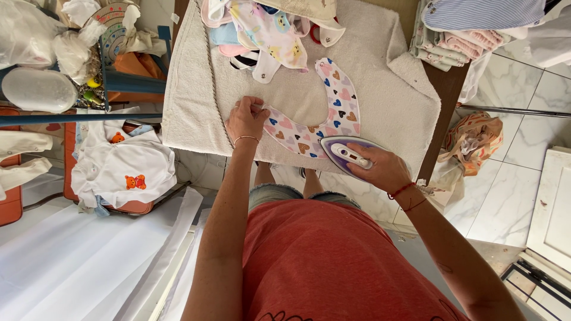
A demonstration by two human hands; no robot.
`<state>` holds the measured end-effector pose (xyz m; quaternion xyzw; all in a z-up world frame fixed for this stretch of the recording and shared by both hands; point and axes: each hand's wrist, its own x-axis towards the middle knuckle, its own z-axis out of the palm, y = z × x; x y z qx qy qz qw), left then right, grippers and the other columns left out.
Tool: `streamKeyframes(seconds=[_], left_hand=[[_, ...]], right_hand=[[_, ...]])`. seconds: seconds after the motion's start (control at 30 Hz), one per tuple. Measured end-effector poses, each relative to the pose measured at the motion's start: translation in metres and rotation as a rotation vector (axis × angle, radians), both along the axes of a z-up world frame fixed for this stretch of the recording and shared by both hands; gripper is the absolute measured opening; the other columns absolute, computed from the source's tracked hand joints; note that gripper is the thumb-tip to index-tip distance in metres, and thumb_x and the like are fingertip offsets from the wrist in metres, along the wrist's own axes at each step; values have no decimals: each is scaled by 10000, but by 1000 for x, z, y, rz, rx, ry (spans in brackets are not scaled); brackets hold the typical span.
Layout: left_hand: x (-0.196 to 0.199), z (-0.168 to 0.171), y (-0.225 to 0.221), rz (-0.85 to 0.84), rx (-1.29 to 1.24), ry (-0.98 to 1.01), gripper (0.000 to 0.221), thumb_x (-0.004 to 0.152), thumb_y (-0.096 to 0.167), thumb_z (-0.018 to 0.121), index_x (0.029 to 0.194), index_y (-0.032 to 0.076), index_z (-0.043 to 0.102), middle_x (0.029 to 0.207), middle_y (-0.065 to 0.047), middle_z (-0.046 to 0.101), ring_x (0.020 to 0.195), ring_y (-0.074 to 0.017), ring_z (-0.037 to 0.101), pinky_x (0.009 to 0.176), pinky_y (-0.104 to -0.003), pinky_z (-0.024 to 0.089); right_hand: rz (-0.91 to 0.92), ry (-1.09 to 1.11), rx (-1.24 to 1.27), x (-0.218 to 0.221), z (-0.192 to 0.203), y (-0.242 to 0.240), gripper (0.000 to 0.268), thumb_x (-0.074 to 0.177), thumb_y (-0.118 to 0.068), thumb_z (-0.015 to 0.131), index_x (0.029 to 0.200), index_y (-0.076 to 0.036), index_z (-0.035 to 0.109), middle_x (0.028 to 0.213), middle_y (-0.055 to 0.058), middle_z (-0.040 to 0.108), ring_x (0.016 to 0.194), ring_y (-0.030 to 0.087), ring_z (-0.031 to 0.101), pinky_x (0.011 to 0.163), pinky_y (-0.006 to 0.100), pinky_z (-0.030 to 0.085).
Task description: Ironing baby bibs on an ironing board
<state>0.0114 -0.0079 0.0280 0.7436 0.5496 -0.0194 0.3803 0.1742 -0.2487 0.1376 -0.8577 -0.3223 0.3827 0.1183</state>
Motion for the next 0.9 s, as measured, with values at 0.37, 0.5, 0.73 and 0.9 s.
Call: streamKeyframes(seconds=[0.37, 0.5, 0.73, 0.9], left_hand=[[0, -1, 0, -4, 25, -5, 235, 690, 323, 683, 874, 297, 539, 812, 61, 543, 917, -186, 525, 816, -390, 386], [1, -1, -1, 5, 19, 21, 198, 708, 349, 657, 862, 302, 542, 818, 70, 548, 925, -170, 527, 819, -387, 384], [-4, -16, 1, 32, -7, -31, 111, 778, 347, 585, 865, 297, 538, 803, 89, 591, 894, -133, 566, 819, -364, 401], [-6, -17, 3, 108, -50, -108, 139, 770, 323, 585, 873, 262, 515, 774, 89, 629, 847, -147, 602, 784, -371, 429]], right_hand=[[9, -23, 94, -3, -2, 0, 429, 693, -376, 646, 1113, -342, 565, 894, 18, 632, 865, 250, 589, 736, 378, 470], [52, -106, 147, -10, -10, -1, 422, 686, -383, 641, 1100, -344, 572, 825, 20, 631, 803, 252, 598, 700, 382, 477], [191, -403, 328, -41, -27, 43, 384, 755, -432, 605, 1126, -342, 562, 659, 0, 531, 633, 186, 576, 538, 296, 469], [163, -338, 317, -53, -61, 99, 418, 734, -485, 590, 1129, -359, 538, 747, 34, 591, 743, 224, 611, 589, 348, 495]])
